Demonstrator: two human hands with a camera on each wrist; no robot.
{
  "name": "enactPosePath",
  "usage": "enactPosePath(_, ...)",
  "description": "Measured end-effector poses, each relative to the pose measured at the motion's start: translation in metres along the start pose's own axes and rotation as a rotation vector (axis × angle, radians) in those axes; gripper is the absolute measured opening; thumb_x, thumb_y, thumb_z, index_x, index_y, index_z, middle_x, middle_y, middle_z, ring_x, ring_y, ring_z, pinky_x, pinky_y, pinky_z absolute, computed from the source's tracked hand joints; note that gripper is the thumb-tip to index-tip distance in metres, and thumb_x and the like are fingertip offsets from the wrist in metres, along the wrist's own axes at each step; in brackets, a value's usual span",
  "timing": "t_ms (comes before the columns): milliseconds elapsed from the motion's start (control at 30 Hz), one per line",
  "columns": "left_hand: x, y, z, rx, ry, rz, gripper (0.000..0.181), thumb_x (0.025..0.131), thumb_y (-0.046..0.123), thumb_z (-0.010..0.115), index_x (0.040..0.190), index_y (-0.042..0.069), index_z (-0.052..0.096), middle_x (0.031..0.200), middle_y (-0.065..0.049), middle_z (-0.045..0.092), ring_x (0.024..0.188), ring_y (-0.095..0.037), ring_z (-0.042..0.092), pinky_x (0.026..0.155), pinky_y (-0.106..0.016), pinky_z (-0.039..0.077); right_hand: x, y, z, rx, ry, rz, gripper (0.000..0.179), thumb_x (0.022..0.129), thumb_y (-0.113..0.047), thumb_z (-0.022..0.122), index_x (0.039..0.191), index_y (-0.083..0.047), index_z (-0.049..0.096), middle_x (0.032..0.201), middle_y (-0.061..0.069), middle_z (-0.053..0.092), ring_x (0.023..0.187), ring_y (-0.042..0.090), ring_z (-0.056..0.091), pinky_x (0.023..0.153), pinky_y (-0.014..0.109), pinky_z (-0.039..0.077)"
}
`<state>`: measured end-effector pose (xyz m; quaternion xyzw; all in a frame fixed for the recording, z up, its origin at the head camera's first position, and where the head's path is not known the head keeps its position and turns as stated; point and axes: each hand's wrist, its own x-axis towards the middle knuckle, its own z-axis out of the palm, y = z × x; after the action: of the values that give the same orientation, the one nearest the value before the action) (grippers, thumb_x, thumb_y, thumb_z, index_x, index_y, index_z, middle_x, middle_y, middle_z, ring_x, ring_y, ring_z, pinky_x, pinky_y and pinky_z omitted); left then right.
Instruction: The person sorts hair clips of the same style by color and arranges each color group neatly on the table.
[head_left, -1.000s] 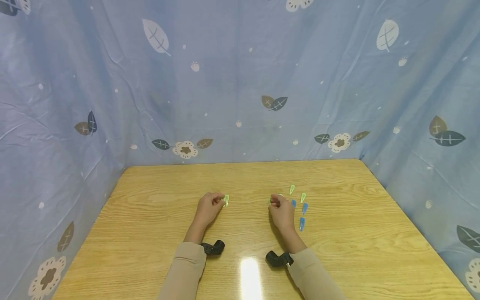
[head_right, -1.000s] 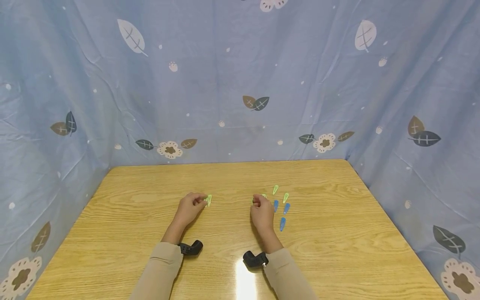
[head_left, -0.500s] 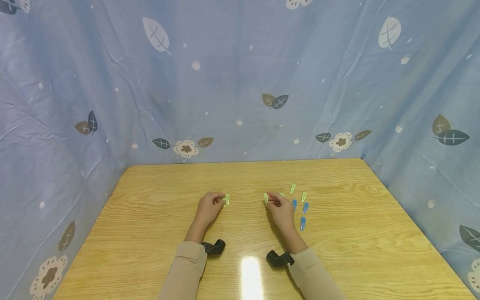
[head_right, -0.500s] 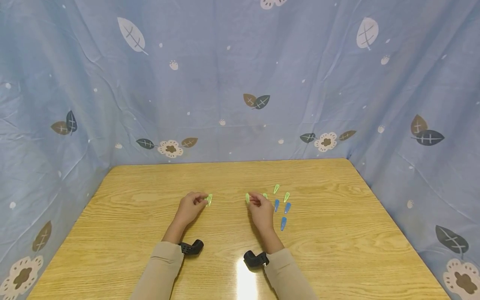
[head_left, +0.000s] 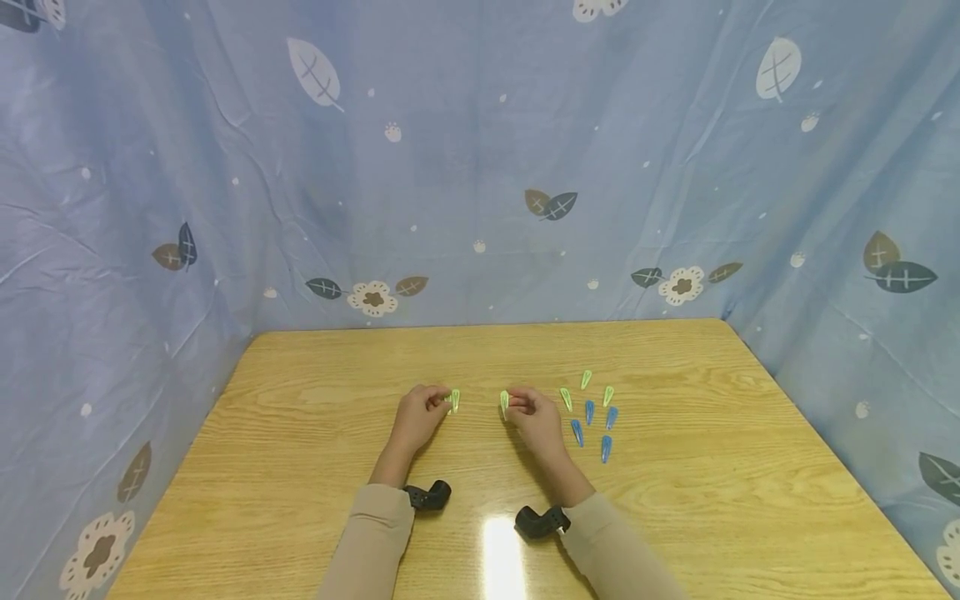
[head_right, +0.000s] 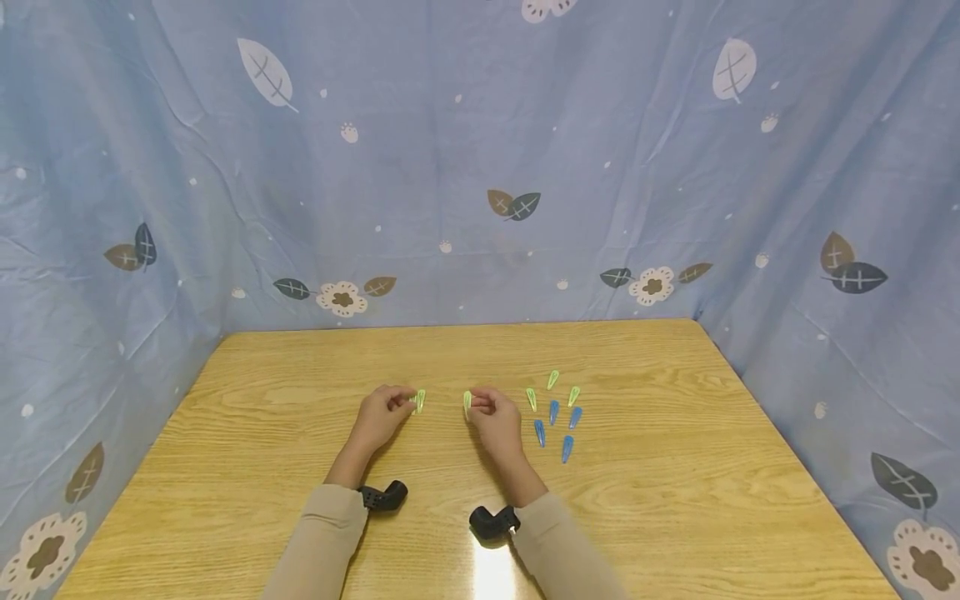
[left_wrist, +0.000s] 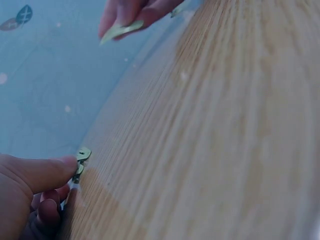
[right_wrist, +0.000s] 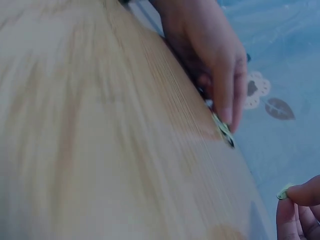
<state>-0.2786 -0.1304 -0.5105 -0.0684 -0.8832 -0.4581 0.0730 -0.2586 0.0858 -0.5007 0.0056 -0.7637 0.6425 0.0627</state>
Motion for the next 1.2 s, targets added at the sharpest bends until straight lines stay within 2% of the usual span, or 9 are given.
enactPosePath(233, 0.0, 0.0, 0.0, 0.005, 0.001, 0.005, 0.019, 0.088, 0.01, 0.07, 0.106, 0.003, 0.071, 0.082, -0.003, 0.055, 0.072, -0.014, 0.047, 0.064, -0.027, 0.042, 0.005, 0.0, 0.026, -0.021, -0.029, -0.019, 0.027, 0.08, 0.008, 0.065, 0.107, 0.006, 0.067, 0.092, 0.014, 0.065, 0.08, 0.015, 0.061, 0.068, 0.019, 0.05)
enactPosePath(600, 0.0, -0.001, -0.001, 0.009, -0.004, 0.0, 0.019, 0.088, 0.011, 0.07, 0.106, 0.004, 0.071, 0.082, -0.002, 0.054, 0.071, -0.014, 0.046, 0.063, -0.026, 0.041, 0.014, -0.006, 0.048, -0.118, -0.057, -0.043, 0.025, 0.079, 0.008, 0.066, 0.104, 0.006, 0.068, 0.088, 0.012, 0.067, 0.078, 0.016, 0.062, 0.068, 0.023, 0.051)
enactPosePath(867, 0.002, -0.001, -0.001, 0.018, -0.003, 0.003, 0.02, 0.088, 0.011, 0.07, 0.106, 0.004, 0.071, 0.081, -0.002, 0.055, 0.07, -0.014, 0.046, 0.063, -0.027, 0.041, 0.021, -0.009, 0.057, -0.186, -0.075, -0.001, 0.023, 0.08, 0.006, 0.067, 0.103, 0.005, 0.068, 0.085, 0.009, 0.065, 0.076, 0.016, 0.06, 0.066, 0.026, 0.05)
enactPosePath(1200, 0.002, -0.001, -0.001, 0.015, -0.001, 0.001, 0.019, 0.087, 0.01, 0.07, 0.105, 0.003, 0.071, 0.081, -0.002, 0.054, 0.07, -0.013, 0.046, 0.062, -0.025, 0.041, 0.025, -0.025, 0.063, -0.322, -0.095, 0.058, 0.021, 0.078, 0.006, 0.067, 0.099, 0.005, 0.068, 0.08, 0.009, 0.063, 0.07, 0.016, 0.058, 0.058, 0.024, 0.048)
